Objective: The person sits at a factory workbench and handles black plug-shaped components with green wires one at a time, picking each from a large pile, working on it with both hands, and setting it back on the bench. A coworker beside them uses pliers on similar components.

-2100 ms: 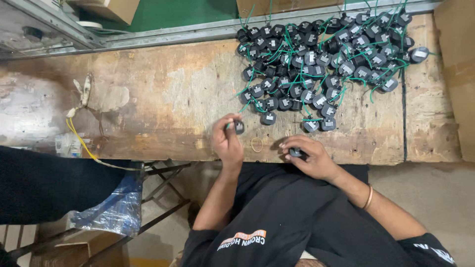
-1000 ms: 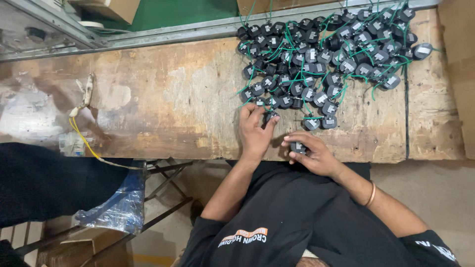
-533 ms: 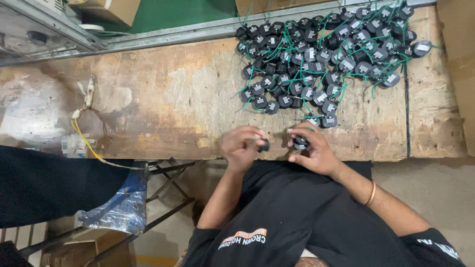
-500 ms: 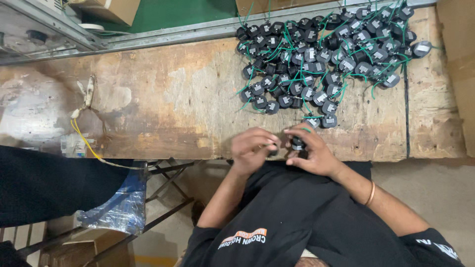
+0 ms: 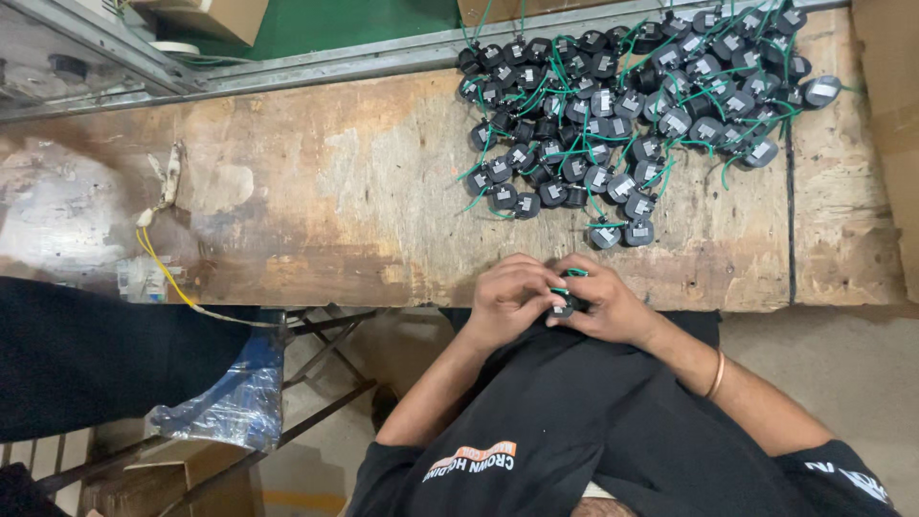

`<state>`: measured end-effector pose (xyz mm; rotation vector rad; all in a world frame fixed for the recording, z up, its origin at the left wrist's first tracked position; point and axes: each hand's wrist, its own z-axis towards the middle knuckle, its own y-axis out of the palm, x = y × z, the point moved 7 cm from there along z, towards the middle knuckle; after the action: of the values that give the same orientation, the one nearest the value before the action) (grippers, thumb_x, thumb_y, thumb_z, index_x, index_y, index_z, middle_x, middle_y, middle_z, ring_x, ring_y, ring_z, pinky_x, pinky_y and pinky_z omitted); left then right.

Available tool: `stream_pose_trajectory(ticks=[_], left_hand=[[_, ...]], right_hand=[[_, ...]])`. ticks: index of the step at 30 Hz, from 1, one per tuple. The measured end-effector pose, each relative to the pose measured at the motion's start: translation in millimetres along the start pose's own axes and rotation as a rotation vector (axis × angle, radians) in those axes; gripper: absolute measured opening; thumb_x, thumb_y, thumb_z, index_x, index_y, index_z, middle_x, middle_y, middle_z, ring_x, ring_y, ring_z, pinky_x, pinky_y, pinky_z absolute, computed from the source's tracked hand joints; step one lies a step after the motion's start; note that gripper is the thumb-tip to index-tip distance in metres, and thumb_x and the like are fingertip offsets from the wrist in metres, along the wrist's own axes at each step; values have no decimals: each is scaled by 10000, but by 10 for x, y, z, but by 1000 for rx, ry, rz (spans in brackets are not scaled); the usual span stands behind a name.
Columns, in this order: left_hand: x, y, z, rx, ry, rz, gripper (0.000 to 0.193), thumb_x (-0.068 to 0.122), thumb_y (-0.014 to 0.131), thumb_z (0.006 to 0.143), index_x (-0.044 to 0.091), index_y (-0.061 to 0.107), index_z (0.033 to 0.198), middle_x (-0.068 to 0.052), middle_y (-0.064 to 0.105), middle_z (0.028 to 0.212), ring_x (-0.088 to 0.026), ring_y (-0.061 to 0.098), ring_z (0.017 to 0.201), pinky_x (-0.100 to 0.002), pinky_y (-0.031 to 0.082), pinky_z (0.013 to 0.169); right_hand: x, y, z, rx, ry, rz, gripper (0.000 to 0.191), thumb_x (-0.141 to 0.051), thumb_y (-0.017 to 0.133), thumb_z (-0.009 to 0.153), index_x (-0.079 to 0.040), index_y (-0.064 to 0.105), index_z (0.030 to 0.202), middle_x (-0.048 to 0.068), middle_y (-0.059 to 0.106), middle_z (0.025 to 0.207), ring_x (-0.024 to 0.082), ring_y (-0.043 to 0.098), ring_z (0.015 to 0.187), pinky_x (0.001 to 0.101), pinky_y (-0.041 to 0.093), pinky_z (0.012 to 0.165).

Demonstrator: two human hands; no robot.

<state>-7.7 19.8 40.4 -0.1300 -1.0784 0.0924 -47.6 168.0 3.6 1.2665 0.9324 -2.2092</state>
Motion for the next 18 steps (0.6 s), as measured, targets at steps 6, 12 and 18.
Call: stream_pose_trajectory(ticks=[6, 12, 18], left_hand=[[-222, -457, -143, 268, 12, 132, 233, 43, 854, 738, 36, 675, 887, -93, 727, 1005, -207, 694, 993, -345, 552, 889], [-778, -1027, 70, 493, -279, 313, 372, 3, 819, 806, 35, 728, 1165, -87, 673, 1080, -121, 618, 828, -243, 526, 706], [-935, -950, 188, 592, -222, 207, 195, -25, 768, 942, 2, 769, 1135, -109, 775, 1061, -140, 704, 954, -259, 560, 841]], right_hand=[[13, -87, -26, 68, -25, 95, 363, -149, 913, 730, -48, 655, 964, 94, 614, 1073, 264, 645, 1017, 379, 530, 877], [66, -70, -44, 47, -9, 106, 337, -165, 907, 755, -91, 601, 874, 58, 610, 1042, 226, 651, 1009, 363, 529, 869], [86, -95, -52, 53, 25, 187, 297, -176, 887, 810, -90, 639, 949, 60, 601, 1076, 194, 659, 994, 353, 536, 884]])
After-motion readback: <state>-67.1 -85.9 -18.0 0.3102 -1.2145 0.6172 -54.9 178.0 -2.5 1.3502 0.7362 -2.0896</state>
